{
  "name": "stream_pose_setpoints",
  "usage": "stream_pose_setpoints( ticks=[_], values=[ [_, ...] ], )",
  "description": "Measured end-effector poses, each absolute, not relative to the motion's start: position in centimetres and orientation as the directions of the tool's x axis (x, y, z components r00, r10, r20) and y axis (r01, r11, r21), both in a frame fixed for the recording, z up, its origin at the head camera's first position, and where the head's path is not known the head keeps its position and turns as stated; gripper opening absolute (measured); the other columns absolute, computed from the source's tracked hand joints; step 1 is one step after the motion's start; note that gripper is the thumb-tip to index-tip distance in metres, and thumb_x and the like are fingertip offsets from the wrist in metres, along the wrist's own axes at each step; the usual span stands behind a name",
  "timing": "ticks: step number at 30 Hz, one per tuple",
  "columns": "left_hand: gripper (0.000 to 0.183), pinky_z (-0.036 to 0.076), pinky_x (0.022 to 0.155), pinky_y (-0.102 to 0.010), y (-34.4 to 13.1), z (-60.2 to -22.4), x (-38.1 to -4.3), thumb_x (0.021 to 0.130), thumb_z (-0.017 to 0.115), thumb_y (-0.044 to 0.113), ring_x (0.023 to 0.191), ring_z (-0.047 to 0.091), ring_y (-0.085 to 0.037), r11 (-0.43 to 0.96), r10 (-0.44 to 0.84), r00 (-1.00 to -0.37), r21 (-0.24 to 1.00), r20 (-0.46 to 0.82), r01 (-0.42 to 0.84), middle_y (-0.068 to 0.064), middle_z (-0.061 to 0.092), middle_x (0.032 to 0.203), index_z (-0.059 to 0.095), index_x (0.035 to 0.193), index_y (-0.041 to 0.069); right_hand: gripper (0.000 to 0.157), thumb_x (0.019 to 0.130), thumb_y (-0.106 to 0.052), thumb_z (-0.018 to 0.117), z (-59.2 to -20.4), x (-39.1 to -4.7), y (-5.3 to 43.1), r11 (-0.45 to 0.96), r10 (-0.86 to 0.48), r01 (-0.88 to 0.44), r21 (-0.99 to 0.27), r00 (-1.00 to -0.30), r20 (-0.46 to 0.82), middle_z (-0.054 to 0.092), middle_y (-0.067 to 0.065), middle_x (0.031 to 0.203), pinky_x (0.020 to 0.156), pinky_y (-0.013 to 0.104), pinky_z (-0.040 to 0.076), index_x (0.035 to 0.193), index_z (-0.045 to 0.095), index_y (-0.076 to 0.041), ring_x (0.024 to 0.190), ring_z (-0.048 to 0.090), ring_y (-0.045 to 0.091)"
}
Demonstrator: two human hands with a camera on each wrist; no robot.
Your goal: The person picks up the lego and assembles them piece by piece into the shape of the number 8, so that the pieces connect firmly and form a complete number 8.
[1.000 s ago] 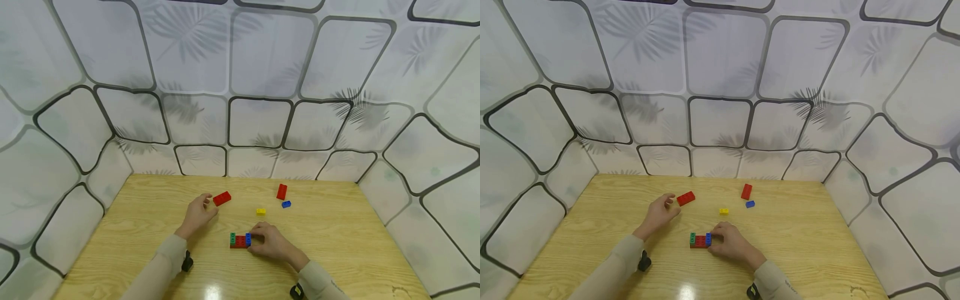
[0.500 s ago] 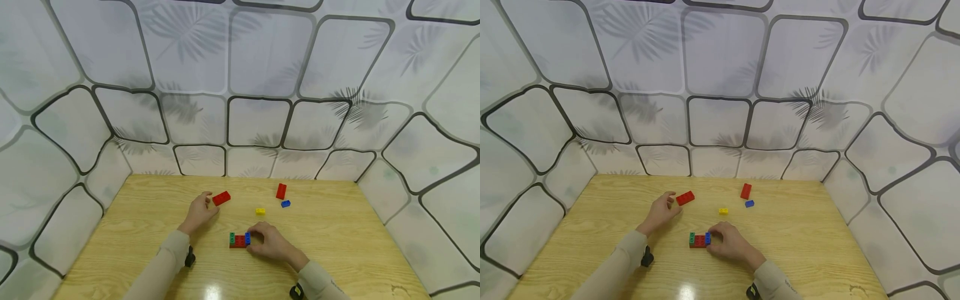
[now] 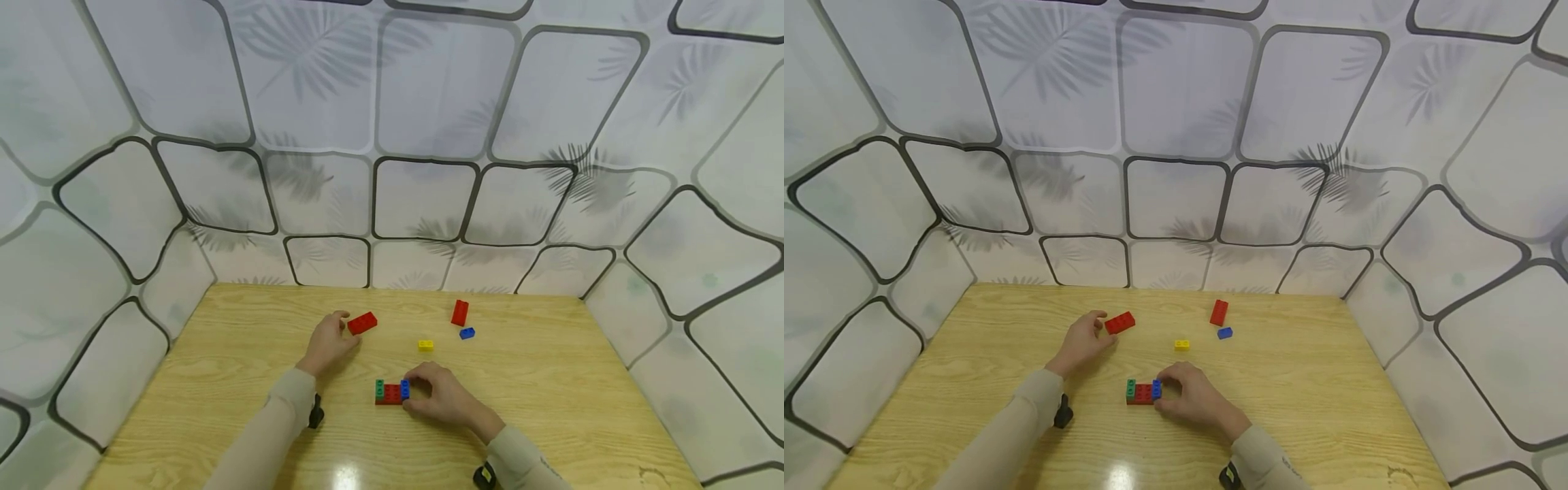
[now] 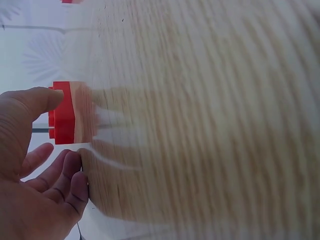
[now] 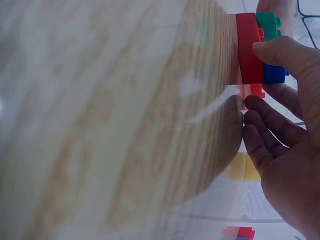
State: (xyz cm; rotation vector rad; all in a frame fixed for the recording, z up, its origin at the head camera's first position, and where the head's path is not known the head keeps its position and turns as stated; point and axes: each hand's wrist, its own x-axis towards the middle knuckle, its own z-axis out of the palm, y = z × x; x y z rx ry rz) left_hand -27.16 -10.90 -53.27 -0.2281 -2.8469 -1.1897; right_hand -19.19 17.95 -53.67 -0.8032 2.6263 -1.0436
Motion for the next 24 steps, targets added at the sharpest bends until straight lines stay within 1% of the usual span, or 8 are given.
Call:
stream_pose_setpoints(
  ticks=[6,10,17,24],
  values=[
    [0.053,0.056,0.08,-0.045,-10.71,-53.65,-27.47,0.091,0.079,0.021,0.089,0.063,-0.028,0.725,0.101,-0.989,0.673,0.11,0.148,-0.02,0.068,0.109,0.062,0.134,-0.005,0.041,0.094,-0.037,0.08,-53.38,-19.19,17.88,0.607,-0.553,-0.396,-0.689,-0.833,-0.007,0.068,-0.005,0.124,0.099,0.034,0.052,0.127,0.07,-0.015,0.114,0.061,0.017],
    [0.05,0.056,0.082,-0.046,-10.51,-53.59,-27.39,0.093,0.079,0.024,0.091,0.064,-0.029,0.746,0.088,-0.99,0.651,0.11,0.139,-0.02,0.067,0.111,0.064,0.132,-0.004,0.041,0.094,-0.037,0.08,-53.21,-19.14,17.85,0.604,-0.556,-0.393,-0.694,-0.831,-0.013,0.069,-0.005,0.123,0.099,0.034,0.052,0.127,0.071,-0.014,0.114,0.062,0.018],
    [0.045,0.056,0.081,-0.045,-10.29,-53.16,-27.12,0.093,0.079,0.024,0.089,0.063,-0.028,0.772,0.076,-0.992,0.624,0.105,0.125,-0.019,0.066,0.109,0.066,0.128,-0.002,0.04,0.094,-0.036,0.08,-53.22,-19.15,17.84,0.609,-0.56,-0.404,-0.683,-0.828,-0.009,0.069,-0.005,0.122,0.099,0.033,0.052,0.126,0.071,-0.015,0.113,0.062,0.017],
    [0.041,0.055,0.076,-0.044,-10.24,-53.11,-27.11,0.092,0.078,0.023,0.084,0.062,-0.027,0.774,0.078,-0.99,0.618,0.119,0.135,-0.019,0.065,0.106,0.068,0.123,-0.002,0.041,0.093,-0.037,0.081,-53.41,-19.29,17.89,0.616,-0.556,-0.404,-0.676,-0.831,-0.01,0.068,-0.006,0.123,0.099,0.033,0.052,0.126,0.071,-0.015,0.112,0.062,0.015]
  ],
)
